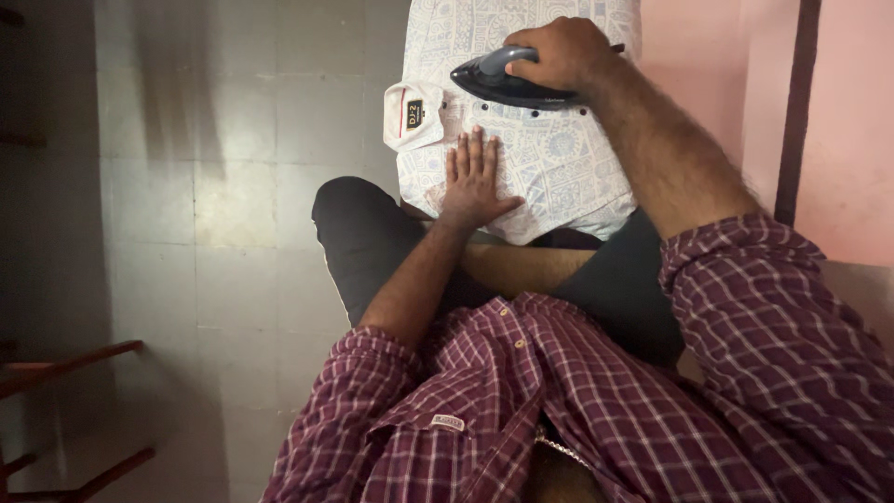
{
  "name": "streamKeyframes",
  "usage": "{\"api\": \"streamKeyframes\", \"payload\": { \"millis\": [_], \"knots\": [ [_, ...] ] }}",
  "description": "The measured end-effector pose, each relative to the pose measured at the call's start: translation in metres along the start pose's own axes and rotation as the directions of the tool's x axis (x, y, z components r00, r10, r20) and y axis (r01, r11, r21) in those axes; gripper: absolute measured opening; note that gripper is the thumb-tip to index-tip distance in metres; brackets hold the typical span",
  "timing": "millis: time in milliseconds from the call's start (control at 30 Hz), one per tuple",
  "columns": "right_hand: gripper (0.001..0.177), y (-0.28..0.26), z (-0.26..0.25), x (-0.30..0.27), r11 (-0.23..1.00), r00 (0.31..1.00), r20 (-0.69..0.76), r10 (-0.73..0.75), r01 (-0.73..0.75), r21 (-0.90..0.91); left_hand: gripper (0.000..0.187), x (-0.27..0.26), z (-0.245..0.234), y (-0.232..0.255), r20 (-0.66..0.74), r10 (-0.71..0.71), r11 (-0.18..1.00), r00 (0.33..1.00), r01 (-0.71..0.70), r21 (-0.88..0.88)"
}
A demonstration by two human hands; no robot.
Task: The person irons a white patterned shirt laid on their lap while sitting cross-legged on the floor. They use a handheld iron to smooth the fabric, occasionally adjusting the shirt with their left hand.
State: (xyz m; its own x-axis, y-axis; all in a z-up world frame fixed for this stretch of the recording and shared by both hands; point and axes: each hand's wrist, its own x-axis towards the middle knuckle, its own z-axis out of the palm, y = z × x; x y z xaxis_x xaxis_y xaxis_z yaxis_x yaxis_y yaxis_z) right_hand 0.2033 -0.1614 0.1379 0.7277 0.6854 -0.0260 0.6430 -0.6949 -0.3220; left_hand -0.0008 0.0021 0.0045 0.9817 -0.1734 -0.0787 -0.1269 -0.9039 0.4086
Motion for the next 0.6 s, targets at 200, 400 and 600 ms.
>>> {"api": "streamKeyframes", "payload": {
  "millis": [200, 400, 600],
  "knots": [
    [0.04, -0.004, 0.014, 0.007, 0.999, 0.992, -0.123, 0.016, -0.021, -0.039, 0.129, 0.002, 0.003, 0.0, -0.007, -0.008, 1.0, 1.0, 0.008, 0.001],
    [0.037, -0.006, 0.014, 0.02, 0.998, 0.985, -0.168, 0.037, -0.045, -0.04, 0.129, 0.004, -0.001, 0.0, 0.051, -0.017, 1.0, 0.999, 0.016, 0.019],
    [0.036, -0.008, 0.016, 0.025, 0.996, 0.979, -0.196, 0.057, -0.069, -0.051, 0.129, 0.001, -0.002, 0.001, 0.018, -0.019, 1.0, 1.0, 0.019, -0.003]
  ]
}}
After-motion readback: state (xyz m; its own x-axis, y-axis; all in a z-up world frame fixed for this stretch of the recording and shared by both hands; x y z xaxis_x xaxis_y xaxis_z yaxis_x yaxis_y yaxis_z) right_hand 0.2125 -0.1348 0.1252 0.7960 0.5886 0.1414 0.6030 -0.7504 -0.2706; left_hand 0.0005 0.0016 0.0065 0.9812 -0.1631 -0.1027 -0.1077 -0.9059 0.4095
